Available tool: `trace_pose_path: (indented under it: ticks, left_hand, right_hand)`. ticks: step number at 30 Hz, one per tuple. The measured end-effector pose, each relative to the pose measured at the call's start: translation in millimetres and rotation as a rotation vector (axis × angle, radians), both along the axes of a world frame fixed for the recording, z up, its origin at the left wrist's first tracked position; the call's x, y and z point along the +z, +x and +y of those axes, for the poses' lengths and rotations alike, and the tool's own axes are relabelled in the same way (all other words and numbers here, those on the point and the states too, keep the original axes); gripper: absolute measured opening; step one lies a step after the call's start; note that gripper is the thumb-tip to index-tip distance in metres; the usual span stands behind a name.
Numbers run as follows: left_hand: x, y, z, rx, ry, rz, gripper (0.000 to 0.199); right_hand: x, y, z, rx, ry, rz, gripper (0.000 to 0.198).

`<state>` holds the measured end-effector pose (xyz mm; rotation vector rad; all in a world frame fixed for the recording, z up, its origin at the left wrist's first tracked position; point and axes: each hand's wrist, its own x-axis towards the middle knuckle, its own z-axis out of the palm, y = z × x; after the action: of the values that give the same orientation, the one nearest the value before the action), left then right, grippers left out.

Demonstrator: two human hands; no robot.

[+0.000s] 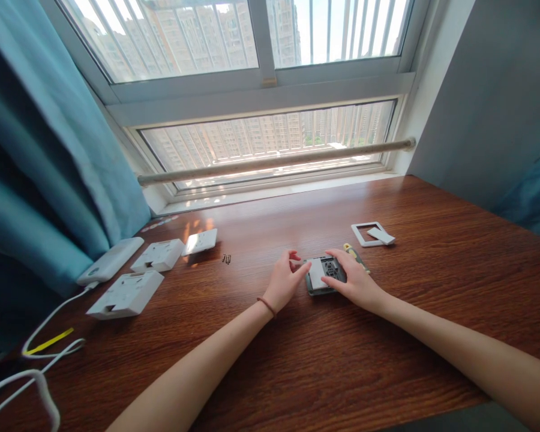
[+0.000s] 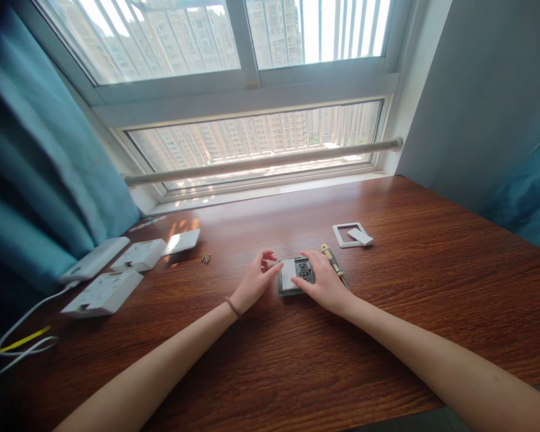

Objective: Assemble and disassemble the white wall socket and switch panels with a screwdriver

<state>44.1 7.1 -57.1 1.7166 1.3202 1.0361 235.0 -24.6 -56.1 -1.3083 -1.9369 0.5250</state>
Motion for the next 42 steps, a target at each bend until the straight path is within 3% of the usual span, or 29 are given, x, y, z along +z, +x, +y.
trace_pose_path:
  ticks: [6,9,14,17,20,25,29,36,42]
  left_hand:
    - [7.1,7.4,-11.5,-0.03,0.033,0.248,0.035]
    - [6.4,8.3,-12.5,-0.041,0.032,0.275,0.033]
    - [-3.5,6.2,-8.8,-0.049,-0.022,0.116,0.035]
    - [-6.1,8.3,-10.5,-0.076,-0.024,-0.038,0.035]
    - [-1.1,12.6,-16.7,-0.147,-0.075,-0.244,0.036]
    - [12.5,17.4,-26.6,-0.194,-0.152,-0.473,0.04]
    - [17.7,18.1,-26.8,-0.184,-0.23,-0.537,0.044]
    - [11.5,18.8,-22.1,-0.319,-0.424,-0.667,0.037]
    - [7.8,15.4,-21.2,-0.306,-0.473,-0.634,0.031]
  right_hand:
    - [-3.7,-1.4,0.4,0.007,-0.047,0.016,0.057]
    - [-3.0,-2.0,0.7,0.001,-0.077,0.037,0.059]
    - [-1.5,-4.0,-0.4,-0.005,-0.125,0.119,0.059]
    - [-5.1,-4.9,0.1,-0.036,-0.166,0.214,0.07]
    - [-10.7,-4.6,1.7,-0.027,-0.263,0.369,0.081]
    - [-9.6,-2.6,0.5,0.109,-0.33,0.563,0.074]
    - [-0.5,-2.8,-3.5,0.137,-0.327,0.619,0.072]
    - [8.0,-5.8,-8.5,0.161,-0.346,0.633,0.074]
    - [9.5,-6.8,-11.3,0.165,-0.382,0.63,0.074]
